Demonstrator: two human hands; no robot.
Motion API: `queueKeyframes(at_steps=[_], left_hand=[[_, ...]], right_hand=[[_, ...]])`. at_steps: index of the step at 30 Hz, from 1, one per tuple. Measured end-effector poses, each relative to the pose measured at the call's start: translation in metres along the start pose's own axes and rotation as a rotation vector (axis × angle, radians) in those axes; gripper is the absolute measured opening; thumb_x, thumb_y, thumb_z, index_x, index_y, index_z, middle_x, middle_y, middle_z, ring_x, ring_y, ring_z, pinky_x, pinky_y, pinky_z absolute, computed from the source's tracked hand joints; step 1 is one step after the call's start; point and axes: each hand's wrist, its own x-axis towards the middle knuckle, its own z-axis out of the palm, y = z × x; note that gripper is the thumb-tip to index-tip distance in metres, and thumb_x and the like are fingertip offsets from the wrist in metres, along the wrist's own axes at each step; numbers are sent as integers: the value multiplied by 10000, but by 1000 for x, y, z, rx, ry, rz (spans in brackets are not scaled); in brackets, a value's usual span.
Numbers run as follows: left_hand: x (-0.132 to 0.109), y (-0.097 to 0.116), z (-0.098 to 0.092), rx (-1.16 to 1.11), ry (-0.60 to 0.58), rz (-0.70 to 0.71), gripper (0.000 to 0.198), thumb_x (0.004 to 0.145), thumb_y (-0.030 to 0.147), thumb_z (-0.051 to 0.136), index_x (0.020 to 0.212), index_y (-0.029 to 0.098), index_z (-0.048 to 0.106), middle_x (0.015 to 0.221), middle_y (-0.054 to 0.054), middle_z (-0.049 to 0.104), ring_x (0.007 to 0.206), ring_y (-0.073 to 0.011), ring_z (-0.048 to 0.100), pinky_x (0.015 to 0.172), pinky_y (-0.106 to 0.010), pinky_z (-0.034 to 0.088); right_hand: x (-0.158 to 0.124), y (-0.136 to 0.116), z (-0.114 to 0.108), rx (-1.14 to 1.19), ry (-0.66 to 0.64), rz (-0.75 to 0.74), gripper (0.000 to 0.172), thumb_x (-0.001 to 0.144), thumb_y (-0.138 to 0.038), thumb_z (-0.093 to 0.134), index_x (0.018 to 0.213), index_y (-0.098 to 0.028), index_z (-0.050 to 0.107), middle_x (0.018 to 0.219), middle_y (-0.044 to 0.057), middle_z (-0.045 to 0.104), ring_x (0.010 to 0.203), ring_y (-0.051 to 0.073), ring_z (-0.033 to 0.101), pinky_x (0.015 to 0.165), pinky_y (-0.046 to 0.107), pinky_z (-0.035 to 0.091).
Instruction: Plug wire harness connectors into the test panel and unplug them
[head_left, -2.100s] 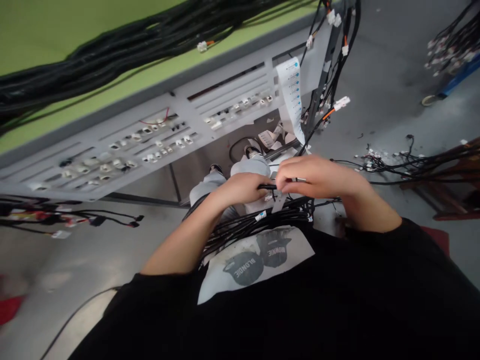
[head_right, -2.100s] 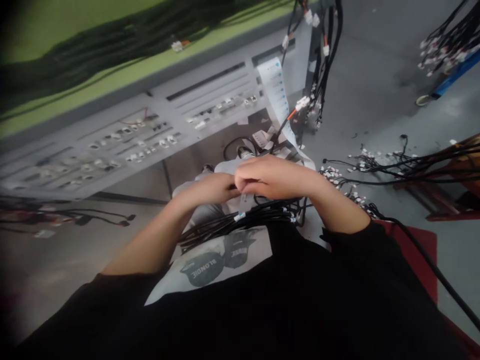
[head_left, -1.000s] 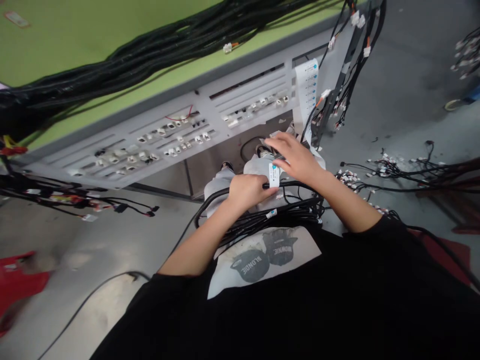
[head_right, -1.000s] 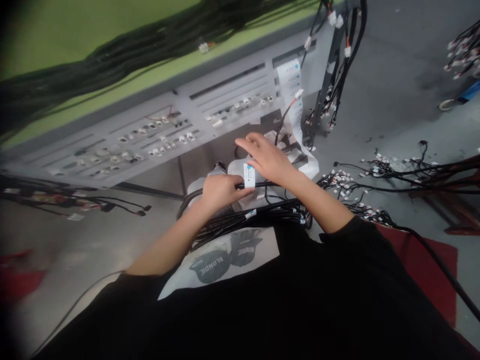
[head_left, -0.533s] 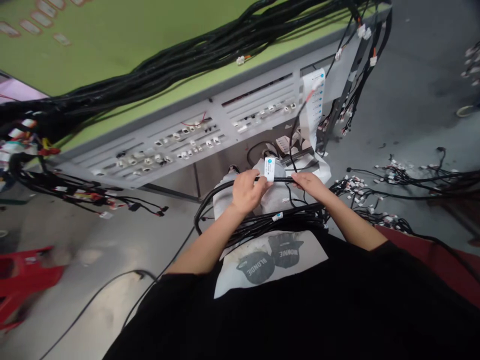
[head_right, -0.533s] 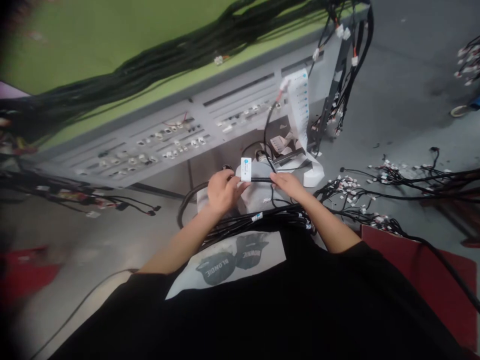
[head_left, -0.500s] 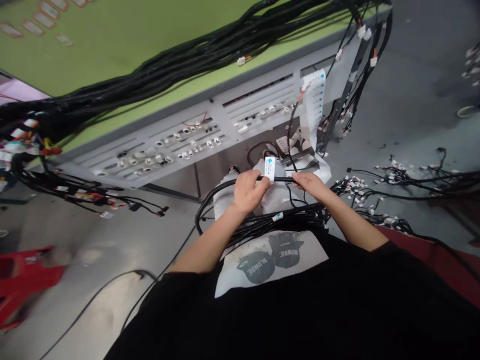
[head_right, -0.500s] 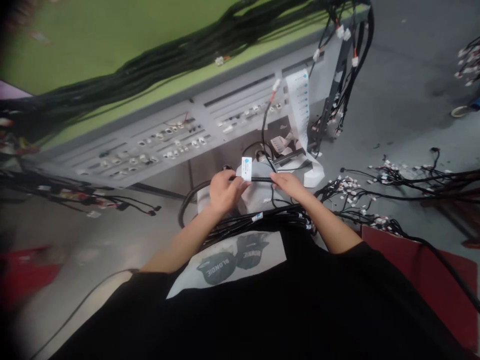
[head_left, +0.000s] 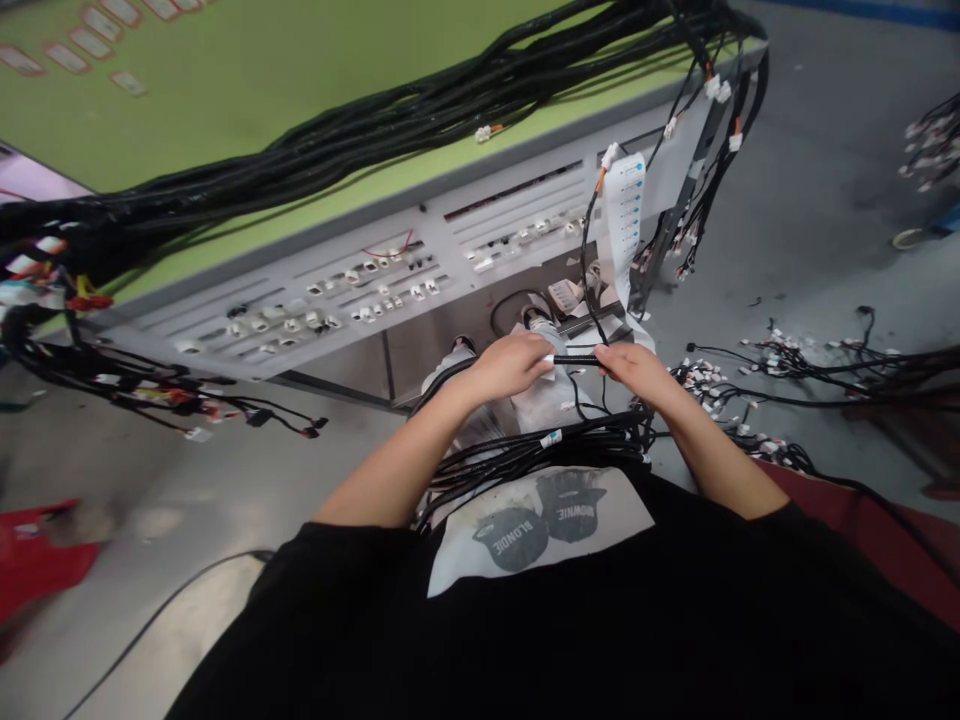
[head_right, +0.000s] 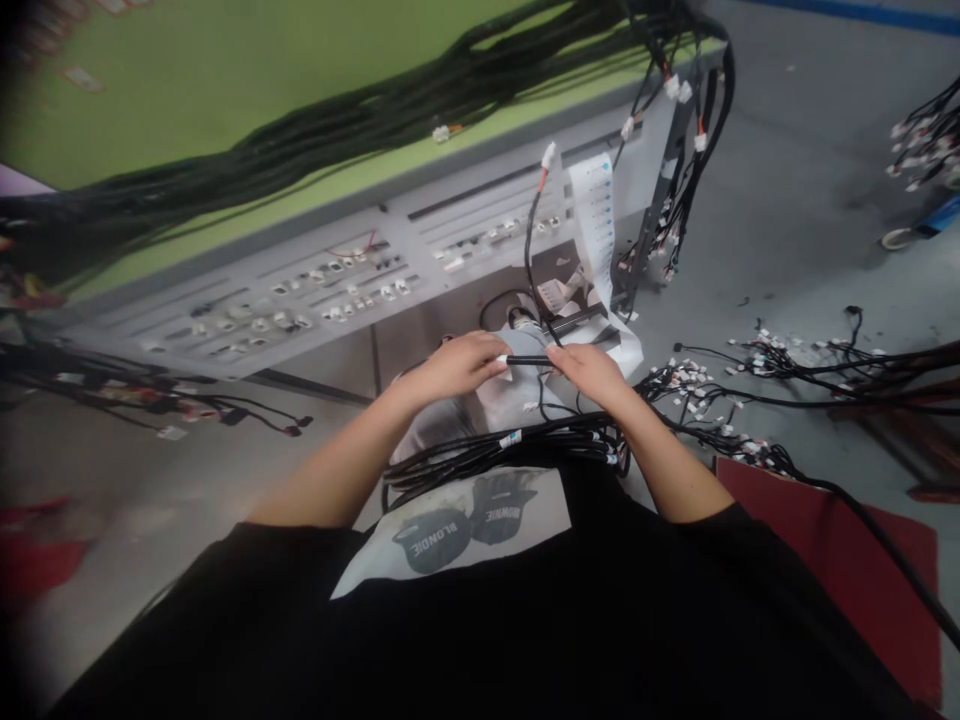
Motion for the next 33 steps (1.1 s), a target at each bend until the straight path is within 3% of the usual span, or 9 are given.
queueKeyframes(at_steps=[4, 7, 14, 17, 20, 22, 25, 29, 33], left_hand=[[13, 0, -23, -300, -318, -61, 226, 791, 313, 465, 750, 136, 600, 738, -39, 602, 687, -148, 533, 647, -258, 401], [22, -2, -23, -585, -502, -169, 211, 730, 325, 541, 624, 142, 553, 560, -15, 539, 524, -120, 480, 529, -246, 377], [31, -3, -10, -956, -709, -253, 351, 684, 446, 609, 519, 162, 485, 418, 8, 402, 360, -75, 305, 376, -236, 264], [27, 0, -9, -864, -676, -156, 369, 631, 508, 653, 589, 159, 543, 458, 9, 446, 398, -83, 361, 394, -231, 306], [21, 8, -9, -660, -406, -72, 362, 572, 455, 718, 735, 155, 597, 569, 18, 527, 494, -90, 450, 476, -216, 366], [17, 13, -8, -612, -280, -97, 335, 638, 442, 676, 767, 142, 601, 578, 26, 531, 500, -79, 456, 500, -209, 367], [12, 17, -5, -838, -311, -197, 322, 736, 426, 601, 805, 112, 610, 564, 12, 541, 448, -65, 442, 473, -207, 346], [9, 20, 1, -1279, -382, -325, 412, 724, 361, 647, 1036, 103, 568, 688, -43, 620, 442, -76, 485, 416, -201, 320], [10, 28, 13, -1493, -476, -353, 379, 760, 253, 602, 1107, 129, 515, 736, -57, 634, 475, -99, 533, 423, -205, 374]], right_hand=[[-2, -1, -4, -21, -14, -6, 559, 828, -603, 317, 612, -153, 567, 561, 20, 527, 566, 122, 449, 557, 238, 297], [-4, 2, -6, -13, -23, 7, 557, 823, -605, 330, 612, -152, 575, 565, 18, 530, 559, 118, 450, 558, 237, 301], [-5, 14, -7, 91, -43, 5, 568, 797, -637, 363, 595, -150, 573, 563, 20, 533, 556, 118, 453, 539, 237, 314], [-4, 20, -9, 135, -60, 18, 559, 789, -641, 382, 596, -154, 576, 545, 12, 518, 523, 109, 429, 523, 237, 309], [-4, 20, -13, 147, -71, 17, 555, 797, -633, 379, 603, -152, 578, 542, 7, 507, 509, 101, 411, 518, 235, 301], [-6, 18, -18, 115, -75, 3, 551, 808, -622, 369, 606, -152, 574, 547, 5, 504, 516, 101, 412, 524, 234, 301], [-11, 9, -29, 7, -74, -54, 533, 825, -601, 358, 595, -159, 547, 559, 7, 509, 534, 106, 424, 541, 236, 305], [-22, -4, -48, -241, -4, -152, 505, 832, -591, 358, 611, -175, 541, 596, 23, 549, 565, 130, 464, 546, 244, 298], [-32, -7, -65, -503, 108, -226, 433, 822, -570, 407, 754, -201, 624, 705, 50, 639, 662, 183, 558, 579, 261, 327]])
